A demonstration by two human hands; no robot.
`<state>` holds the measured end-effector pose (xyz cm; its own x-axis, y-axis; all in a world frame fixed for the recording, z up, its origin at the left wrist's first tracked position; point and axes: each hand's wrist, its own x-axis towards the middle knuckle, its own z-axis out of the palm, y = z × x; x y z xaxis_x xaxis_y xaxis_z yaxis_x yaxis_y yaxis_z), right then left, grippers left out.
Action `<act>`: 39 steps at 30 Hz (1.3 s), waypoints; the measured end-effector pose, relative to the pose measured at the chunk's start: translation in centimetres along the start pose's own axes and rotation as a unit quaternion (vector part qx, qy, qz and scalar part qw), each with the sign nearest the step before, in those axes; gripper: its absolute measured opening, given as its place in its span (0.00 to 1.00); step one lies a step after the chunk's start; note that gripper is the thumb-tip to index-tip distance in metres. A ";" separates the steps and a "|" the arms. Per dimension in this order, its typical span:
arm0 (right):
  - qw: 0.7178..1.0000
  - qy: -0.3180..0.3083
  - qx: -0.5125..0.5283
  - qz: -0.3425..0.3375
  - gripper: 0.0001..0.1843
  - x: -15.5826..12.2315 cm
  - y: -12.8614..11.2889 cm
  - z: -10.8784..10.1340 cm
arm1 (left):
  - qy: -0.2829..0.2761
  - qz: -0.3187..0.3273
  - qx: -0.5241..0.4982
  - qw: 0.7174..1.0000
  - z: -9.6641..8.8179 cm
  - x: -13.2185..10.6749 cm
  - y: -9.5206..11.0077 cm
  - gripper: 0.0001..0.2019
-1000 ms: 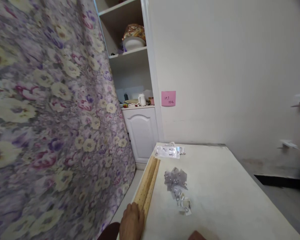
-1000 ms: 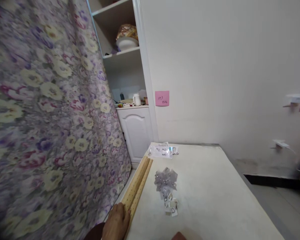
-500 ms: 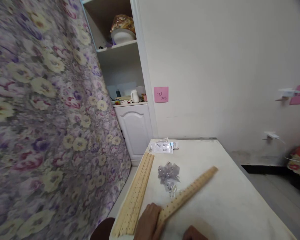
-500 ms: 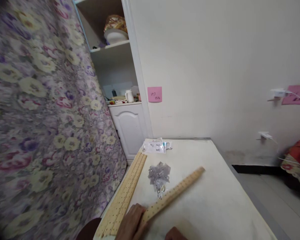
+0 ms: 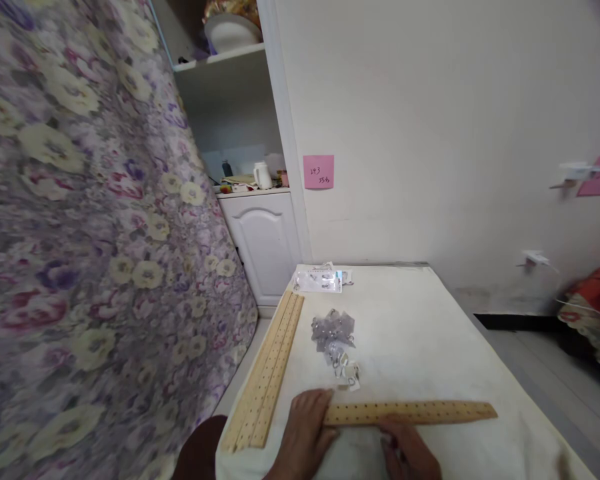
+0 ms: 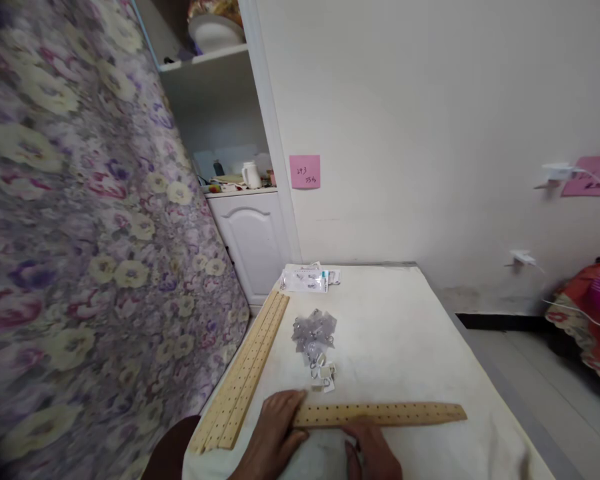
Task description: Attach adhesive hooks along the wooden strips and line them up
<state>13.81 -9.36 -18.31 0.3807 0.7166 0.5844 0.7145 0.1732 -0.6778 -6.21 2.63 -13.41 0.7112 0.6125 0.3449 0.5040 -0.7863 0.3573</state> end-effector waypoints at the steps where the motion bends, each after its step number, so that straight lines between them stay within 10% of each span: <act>1: 0.999 0.001 -0.035 -0.024 0.12 0.6 0.6 -0.8 | 0.012 -0.027 0.000 1.000 0.3 -0.8 -0.7 0.29; 10: 0.971 -0.104 -0.215 0.017 0.20 2.6 5.8 -4.8 | 0.051 -0.115 -0.038 0.991 1.4 -3.2 -3.1 0.20; 19: 0.961 -0.187 -0.194 0.060 0.17 3.9 4.6 -6.2 | 0.066 -0.129 -0.097 0.985 0.3 -1.6 -2.8 0.16; 39: 0.974 -0.164 -0.144 0.058 0.19 3.5 3.5 -5.8 | 0.120 -0.113 -0.012 0.986 2.5 -2.4 -3.7 0.20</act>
<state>21.04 -10.18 -16.08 0.2947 0.9056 0.3049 0.8304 -0.0848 -0.5507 -8.58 3.92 -17.71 0.4446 0.7756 0.4481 0.6222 -0.6273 0.4684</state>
